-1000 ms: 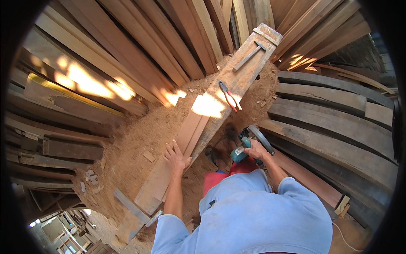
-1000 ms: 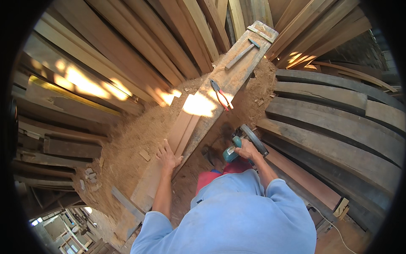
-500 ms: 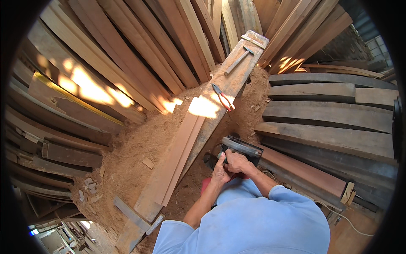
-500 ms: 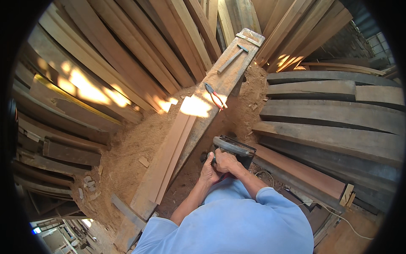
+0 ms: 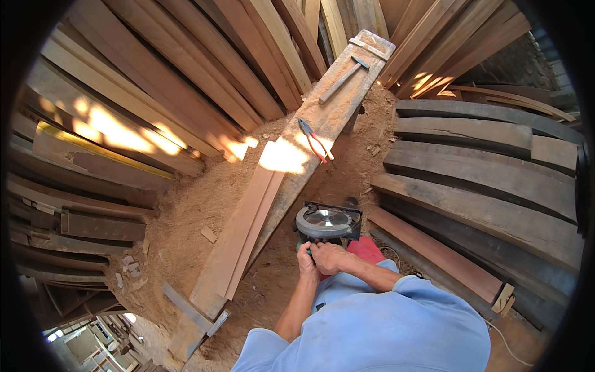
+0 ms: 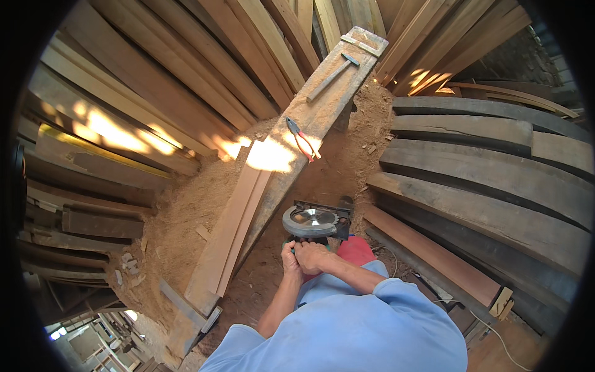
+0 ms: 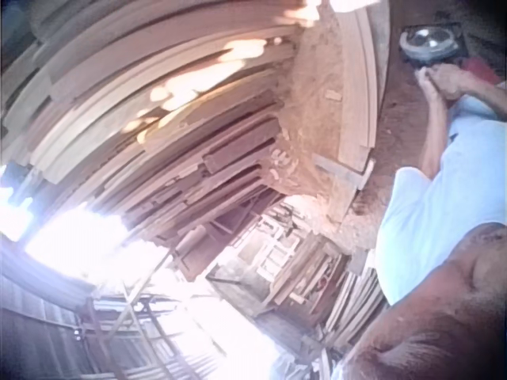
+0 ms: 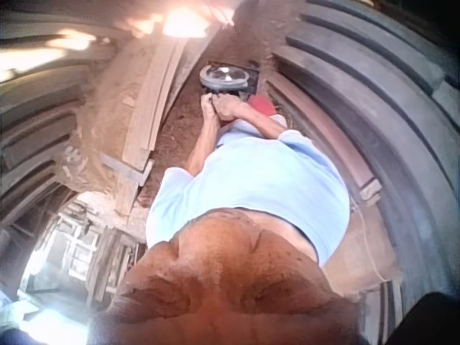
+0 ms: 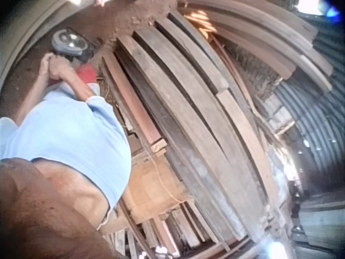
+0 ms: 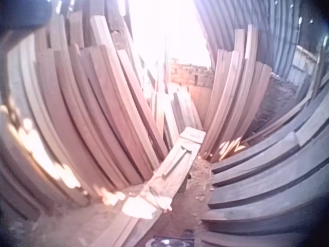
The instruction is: The person uses a handheld circular saw to cut a long wooden plank resting on a makeshift support. They make several cuts along the plank, adjusting the wood's position between cuts. The person also uses pliers to adjust the saw's blade guard during the process.
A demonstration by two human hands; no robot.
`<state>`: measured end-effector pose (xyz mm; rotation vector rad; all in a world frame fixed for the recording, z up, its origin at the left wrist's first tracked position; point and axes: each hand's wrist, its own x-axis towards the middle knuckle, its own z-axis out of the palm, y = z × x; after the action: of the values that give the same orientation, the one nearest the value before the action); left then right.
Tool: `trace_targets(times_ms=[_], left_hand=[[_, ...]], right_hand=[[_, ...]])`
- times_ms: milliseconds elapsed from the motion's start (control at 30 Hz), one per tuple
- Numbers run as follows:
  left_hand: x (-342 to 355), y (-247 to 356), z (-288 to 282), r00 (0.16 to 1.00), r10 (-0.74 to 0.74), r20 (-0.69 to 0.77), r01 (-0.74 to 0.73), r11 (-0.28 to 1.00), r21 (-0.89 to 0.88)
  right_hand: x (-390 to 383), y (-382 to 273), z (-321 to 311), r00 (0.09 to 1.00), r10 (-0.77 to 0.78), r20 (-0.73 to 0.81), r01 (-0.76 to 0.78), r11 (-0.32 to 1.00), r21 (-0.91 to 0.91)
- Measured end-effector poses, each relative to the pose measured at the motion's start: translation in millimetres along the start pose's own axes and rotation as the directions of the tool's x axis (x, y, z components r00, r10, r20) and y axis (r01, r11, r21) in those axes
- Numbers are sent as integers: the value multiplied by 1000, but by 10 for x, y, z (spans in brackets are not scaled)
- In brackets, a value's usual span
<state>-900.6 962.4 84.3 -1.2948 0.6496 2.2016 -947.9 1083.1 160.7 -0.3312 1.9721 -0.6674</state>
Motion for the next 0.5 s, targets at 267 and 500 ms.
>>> trace_targets(times_ms=[267, 500], left_hand=[[238, -258, 302, 1000, 20, -13, -21, 998, -68], [360, -356, 703, 995, 52, -88, -72, 969, -236]], right_hand=[[-240, 277, -742, 975, -106, 194, 118, 992, -47], [180, 763, -2178, 851, -119, -512, 112, 993, -44]])
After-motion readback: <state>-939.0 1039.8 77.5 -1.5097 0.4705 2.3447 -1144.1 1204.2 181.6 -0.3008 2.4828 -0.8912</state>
